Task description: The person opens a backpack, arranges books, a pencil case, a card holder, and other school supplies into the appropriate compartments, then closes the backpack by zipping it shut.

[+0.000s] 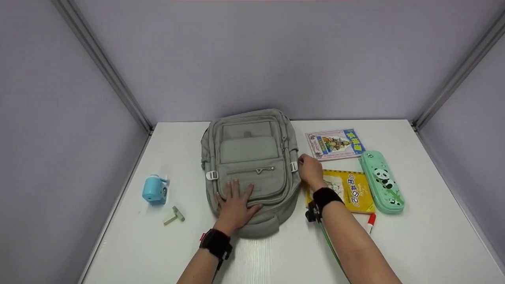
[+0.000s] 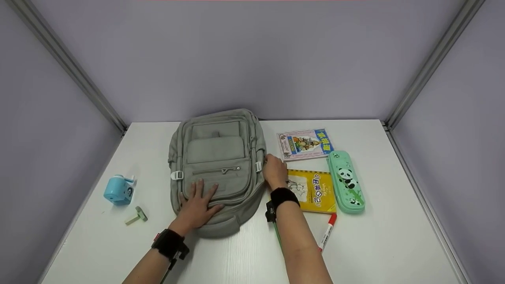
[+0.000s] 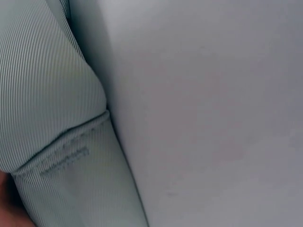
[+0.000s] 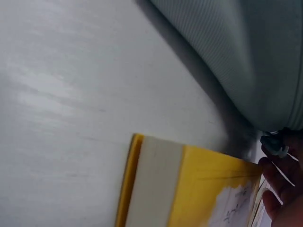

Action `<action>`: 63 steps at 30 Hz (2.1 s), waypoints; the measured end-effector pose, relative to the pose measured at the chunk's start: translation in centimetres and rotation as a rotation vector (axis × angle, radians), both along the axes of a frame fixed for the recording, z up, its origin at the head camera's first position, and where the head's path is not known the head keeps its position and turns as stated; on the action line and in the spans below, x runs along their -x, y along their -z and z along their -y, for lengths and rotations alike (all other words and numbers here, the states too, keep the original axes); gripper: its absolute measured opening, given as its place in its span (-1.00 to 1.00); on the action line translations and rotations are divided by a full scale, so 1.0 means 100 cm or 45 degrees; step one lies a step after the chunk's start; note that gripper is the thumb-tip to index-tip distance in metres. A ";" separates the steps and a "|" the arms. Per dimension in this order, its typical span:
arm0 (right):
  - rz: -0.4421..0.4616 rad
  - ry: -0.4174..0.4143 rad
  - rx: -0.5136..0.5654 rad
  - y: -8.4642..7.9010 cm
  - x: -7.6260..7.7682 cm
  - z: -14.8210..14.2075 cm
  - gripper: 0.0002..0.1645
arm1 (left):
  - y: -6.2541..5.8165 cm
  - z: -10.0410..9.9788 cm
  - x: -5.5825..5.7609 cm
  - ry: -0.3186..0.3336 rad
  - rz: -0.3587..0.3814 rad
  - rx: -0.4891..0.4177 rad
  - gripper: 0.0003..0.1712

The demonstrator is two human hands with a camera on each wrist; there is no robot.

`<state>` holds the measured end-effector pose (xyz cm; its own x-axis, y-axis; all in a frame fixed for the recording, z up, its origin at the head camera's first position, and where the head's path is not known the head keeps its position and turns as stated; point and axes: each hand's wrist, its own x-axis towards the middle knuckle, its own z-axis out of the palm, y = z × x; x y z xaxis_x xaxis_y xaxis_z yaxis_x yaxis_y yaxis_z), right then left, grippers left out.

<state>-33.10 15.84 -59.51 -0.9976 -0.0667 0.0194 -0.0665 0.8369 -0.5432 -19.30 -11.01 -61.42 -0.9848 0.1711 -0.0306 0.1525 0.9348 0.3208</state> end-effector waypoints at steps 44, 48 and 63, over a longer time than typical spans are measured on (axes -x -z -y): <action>0.068 0.080 0.119 -0.024 -0.022 -0.008 -0.69 | 0.001 -0.002 0.002 -0.011 -0.046 0.043 -0.09; 0.195 -0.003 0.079 -0.030 -0.028 -0.012 -0.70 | 0.001 -0.002 0.003 -0.013 -0.048 0.044 -0.09; 0.370 -0.175 -0.058 -0.045 -0.072 -0.018 -0.82 | 0.005 -0.003 0.001 -0.015 -0.050 0.013 -0.11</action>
